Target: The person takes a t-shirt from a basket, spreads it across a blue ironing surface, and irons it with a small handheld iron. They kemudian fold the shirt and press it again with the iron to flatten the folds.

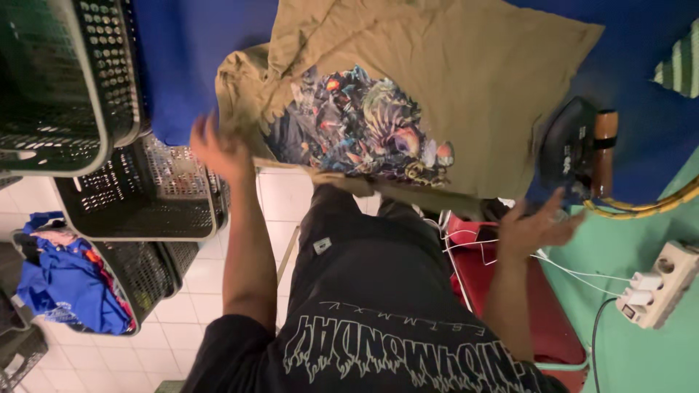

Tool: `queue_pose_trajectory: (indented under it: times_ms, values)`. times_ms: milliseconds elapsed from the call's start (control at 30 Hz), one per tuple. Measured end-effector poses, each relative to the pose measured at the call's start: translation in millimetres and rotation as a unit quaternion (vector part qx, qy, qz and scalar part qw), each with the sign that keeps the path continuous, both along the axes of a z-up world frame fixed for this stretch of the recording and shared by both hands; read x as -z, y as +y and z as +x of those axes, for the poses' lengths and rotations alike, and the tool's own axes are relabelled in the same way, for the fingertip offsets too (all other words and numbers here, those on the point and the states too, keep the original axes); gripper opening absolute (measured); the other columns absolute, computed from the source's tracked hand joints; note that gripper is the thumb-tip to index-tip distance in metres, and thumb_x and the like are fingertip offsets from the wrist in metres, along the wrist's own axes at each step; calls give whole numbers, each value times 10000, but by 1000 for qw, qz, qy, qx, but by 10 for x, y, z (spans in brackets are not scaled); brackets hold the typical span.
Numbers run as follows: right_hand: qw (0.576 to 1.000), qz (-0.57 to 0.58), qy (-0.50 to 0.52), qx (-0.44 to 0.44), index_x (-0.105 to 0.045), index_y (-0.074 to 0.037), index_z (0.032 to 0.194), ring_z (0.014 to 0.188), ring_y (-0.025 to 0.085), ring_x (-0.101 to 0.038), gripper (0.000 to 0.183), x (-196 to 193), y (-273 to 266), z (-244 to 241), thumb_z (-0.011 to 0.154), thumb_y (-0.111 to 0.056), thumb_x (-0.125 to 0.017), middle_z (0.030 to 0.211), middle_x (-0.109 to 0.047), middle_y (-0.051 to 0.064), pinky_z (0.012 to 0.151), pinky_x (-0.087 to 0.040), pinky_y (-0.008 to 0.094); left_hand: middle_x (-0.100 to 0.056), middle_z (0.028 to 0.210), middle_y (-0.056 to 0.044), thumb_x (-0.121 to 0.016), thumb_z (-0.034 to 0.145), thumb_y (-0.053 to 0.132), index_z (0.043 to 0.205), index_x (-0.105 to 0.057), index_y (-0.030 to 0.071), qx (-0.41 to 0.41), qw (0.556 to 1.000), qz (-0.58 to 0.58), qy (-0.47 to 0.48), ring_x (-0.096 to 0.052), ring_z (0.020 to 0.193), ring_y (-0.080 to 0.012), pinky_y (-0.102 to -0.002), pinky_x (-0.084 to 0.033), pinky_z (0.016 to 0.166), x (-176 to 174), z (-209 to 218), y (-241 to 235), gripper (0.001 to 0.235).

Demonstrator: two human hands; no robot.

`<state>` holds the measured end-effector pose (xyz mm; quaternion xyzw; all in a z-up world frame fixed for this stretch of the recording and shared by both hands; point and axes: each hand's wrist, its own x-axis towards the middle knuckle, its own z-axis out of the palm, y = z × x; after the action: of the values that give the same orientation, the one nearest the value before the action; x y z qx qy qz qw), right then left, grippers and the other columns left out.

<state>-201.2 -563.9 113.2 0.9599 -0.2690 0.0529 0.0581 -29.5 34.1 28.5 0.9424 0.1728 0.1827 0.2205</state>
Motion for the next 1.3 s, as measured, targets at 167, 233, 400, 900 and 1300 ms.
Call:
queue_pose_trajectory:
  times_ms: [167,233,400,900,1300]
  values:
    - [999,14,-7,30,-463,-66,1609,1344,514,-393,905,-129,-673,1002,896,-541,-755,1451,-433,301,1041,-314,683,-628,1252,-51,-662,893,299,1314,-679,224,240,955,121,126,-559,1255,-319,-596,-194,1190,-83,1208,-153,428]
    - [997,31,43,63,-520,-81,1492,1273,469,-452,799,-177,-865,1216,856,-496,-769,1344,-507,231,992,-355,652,-653,1205,14,-633,906,187,1282,-699,291,214,957,90,173,-595,1253,-233,-608,-220,1225,-28,1598,-97,396]
    - [990,-35,37,128,-665,-113,1192,1316,419,-476,504,-249,-878,1359,802,-410,-782,1324,-574,158,1073,-345,632,-643,1102,-98,-698,939,265,1278,-702,112,-118,989,82,-33,-580,1039,-310,-549,-370,896,162,1855,-226,372]
    - [984,123,-76,-104,-758,-41,1134,957,409,-674,316,500,-943,3454,868,-180,-857,1080,-692,219,808,-530,466,-640,1178,-63,-586,979,185,1167,-663,184,527,826,157,123,-526,1189,-287,-513,-413,1023,124,2880,-2302,204]
    - [587,773,-173,166,-699,-31,1331,867,167,-675,443,613,-2209,3648,915,76,-587,1048,-728,53,733,-544,272,-552,1197,-102,-609,951,240,1292,-610,142,517,840,158,-49,-525,1163,-312,-458,-450,923,65,2501,-2235,355]
